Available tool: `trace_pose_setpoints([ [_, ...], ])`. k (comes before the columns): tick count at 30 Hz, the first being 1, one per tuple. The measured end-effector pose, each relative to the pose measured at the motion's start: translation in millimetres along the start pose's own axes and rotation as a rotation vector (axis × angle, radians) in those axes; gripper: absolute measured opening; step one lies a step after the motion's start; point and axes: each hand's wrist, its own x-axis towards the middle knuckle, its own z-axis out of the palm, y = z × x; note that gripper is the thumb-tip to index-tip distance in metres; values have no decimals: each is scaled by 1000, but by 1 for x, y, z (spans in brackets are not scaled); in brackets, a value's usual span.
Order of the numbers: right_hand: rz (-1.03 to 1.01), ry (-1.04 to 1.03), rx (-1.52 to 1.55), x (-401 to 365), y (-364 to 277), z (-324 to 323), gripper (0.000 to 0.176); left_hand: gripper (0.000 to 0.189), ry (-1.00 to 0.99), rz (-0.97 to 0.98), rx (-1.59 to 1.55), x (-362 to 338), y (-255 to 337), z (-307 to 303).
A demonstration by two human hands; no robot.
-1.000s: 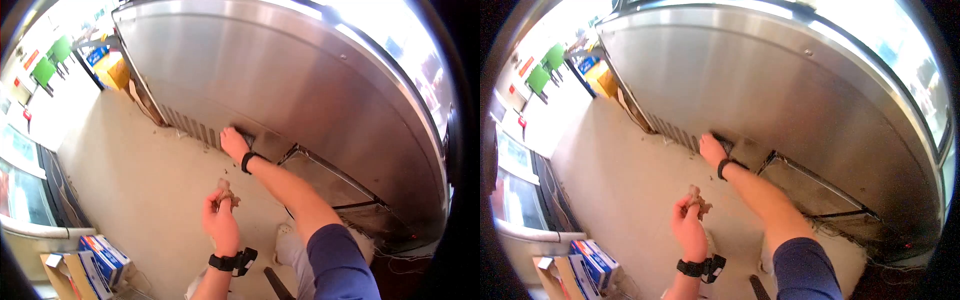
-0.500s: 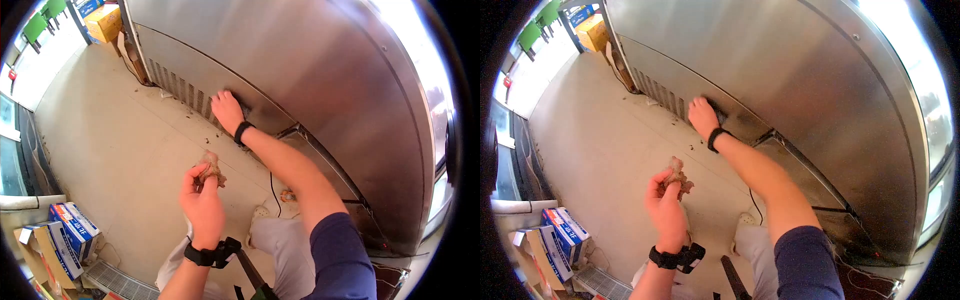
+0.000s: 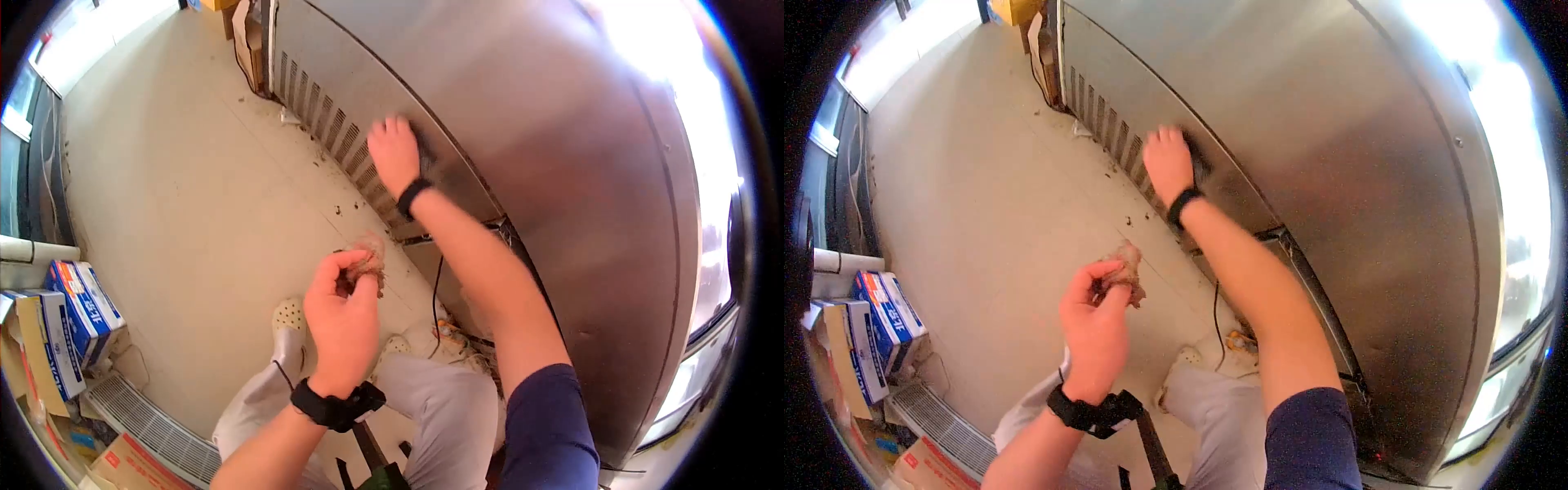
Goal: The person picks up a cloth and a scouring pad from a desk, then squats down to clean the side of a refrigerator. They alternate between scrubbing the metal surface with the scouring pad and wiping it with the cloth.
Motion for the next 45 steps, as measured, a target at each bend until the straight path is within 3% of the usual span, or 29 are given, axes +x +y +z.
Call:
trace_pose_setpoints([
  [2, 26, 244, 31, 37, 24, -25, 10, 18, -25, -48, 12, -2, 3, -3],
  [5, 17, 172, -72, 58, 24, -36, 8, 17, 6, 1, 31, 0, 5, -1],
  [8, -128, 131, -39, 34, -3, 13, 12, 16, -6, -37, -40, 4, 1, 3],
  [9, -156, 111, 27, 14, -15, 45, 14, 18, -30, -1, 77, 3, 1, 3],
  [12, -101, -270, -83, 0, -20, 20, 17, 19, -2, 29, 137, -8, -8, 5],
  [13, -60, -49, -14, 1, -10, 23, 14, 20, -44, 0, 120, -15, -3, 6],
  [17, -16, 329, 118, 69, 29, -23, 5, 21, -97, -114, 65, -20, 11, 5],
  [18, -9, 323, 118, 69, 20, -19, 5, 21, -73, -139, 51, -20, 14, 6],
  [20, 27, 280, -34, 70, 2, -2, 6, 20, -60, -129, 3, -16, 9, 7],
  [22, -137, 64, -79, 35, -21, 27, 9, 19, -38, -105, -34, -12, 10, 4],
  [25, -64, -227, -76, 2, -35, 52, 10, 18, -33, -45, -15, -15, 5, 4],
  [29, 33, 373, 134, 50, 26, -29, 10, 18, -53, -144, -31, -22, 10, 0],
  [31, 149, 318, 99, 89, 31, -33, 9, 18, -34, -148, -7, -16, 13, 1],
  [32, 154, 319, 93, 83, 28, -28, 9, 18, -42, -145, -8, -17, 12, 3],
  [34, -48, 312, 9, 70, 11, -3, 8, 18, -24, -54, -45, -11, 8, 7],
  [37, -162, 73, -19, -2, 1, 17, 7, 18, -66, -49, -13, -14, 6, 10],
  [41, -195, -58, -80, -83, 35, -26, 6, 20, -105, -2, 61, -20, 14, 11],
  [42, -195, -65, -92, -82, 46, -34, 6, 20, -114, -5, 51, -18, 16, 11],
  [45, -207, 177, 71, -54, 65, -51, 6, 20, -119, -77, -17, -18, 17, 10],
])
